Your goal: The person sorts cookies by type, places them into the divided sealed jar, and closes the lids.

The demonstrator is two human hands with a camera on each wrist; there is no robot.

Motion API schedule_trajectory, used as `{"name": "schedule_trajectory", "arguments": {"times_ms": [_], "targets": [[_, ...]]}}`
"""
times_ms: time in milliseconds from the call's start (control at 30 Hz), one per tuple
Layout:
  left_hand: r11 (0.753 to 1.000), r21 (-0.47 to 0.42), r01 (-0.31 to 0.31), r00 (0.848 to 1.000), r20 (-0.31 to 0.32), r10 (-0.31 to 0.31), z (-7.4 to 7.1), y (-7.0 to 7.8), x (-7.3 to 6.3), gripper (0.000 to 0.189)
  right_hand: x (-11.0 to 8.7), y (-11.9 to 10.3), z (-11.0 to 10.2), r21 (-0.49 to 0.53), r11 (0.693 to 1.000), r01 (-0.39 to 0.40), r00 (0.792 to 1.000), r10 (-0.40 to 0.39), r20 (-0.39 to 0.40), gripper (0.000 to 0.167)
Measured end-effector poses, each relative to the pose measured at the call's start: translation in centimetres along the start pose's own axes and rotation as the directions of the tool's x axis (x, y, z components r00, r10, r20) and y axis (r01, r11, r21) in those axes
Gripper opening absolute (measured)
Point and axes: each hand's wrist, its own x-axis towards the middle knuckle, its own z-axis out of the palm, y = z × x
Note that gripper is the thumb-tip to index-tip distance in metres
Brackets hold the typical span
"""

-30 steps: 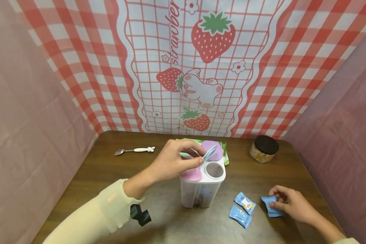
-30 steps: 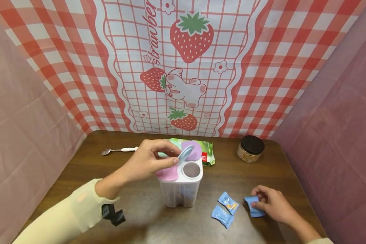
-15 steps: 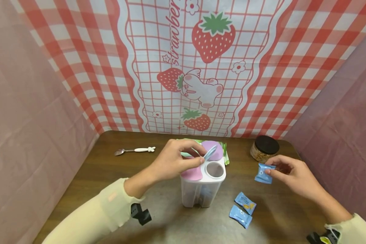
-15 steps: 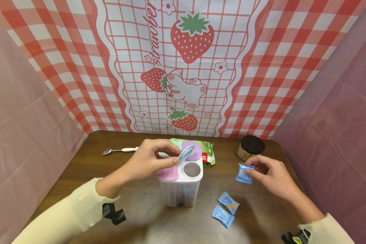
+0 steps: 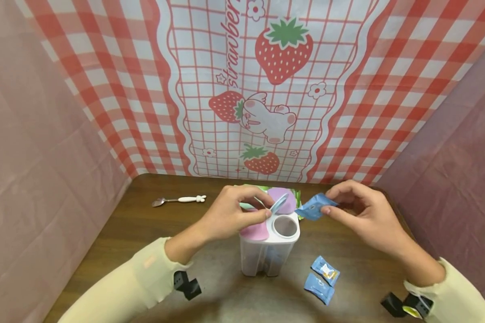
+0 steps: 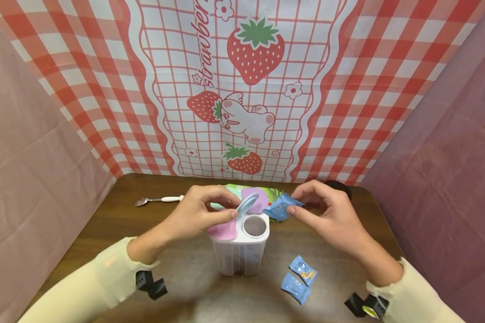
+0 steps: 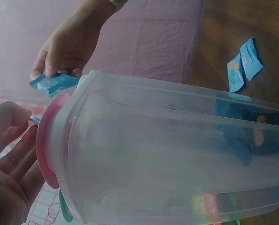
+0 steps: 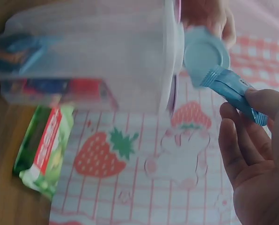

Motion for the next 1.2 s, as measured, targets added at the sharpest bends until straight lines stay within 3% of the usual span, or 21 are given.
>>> {"name": "schedule_trajectory", "arguments": {"times_ms": [433, 667, 867, 1200], "targets": [[1.000, 0.002, 0.009, 1.000, -0.002, -0.009, 0.0, 0.0, 0.0, 0.014, 0.5, 0.5, 3.4, 0.109, 0.994, 0.000, 0.991, -0.015, 0.132, 0.029], [1.000, 0.014, 0.000, 1.000, -0.003, 0.000, 0.0, 0.0, 0.0, 0.013, 0.6, 1.0, 4.3, 0.125, 0.983, 0.132, 0.980, -0.149, 0.133, 0.034], [1.000, -0.001, 0.020, 1.000, -0.001, -0.020, 0.0, 0.0, -0.1, 0.014, 0.7, 1.3, 5.0, 0.055, 0.974, 0.220, 0.967, -0.225, 0.121, 0.037], [1.000, 0.011, 0.006, 1.000, 0.003, -0.006, 0.0, -0.1, -0.1, 0.014, -0.1, 2.1, 5.5, -0.053, 0.981, 0.186, 0.969, -0.174, 0.177, 0.025]]}}
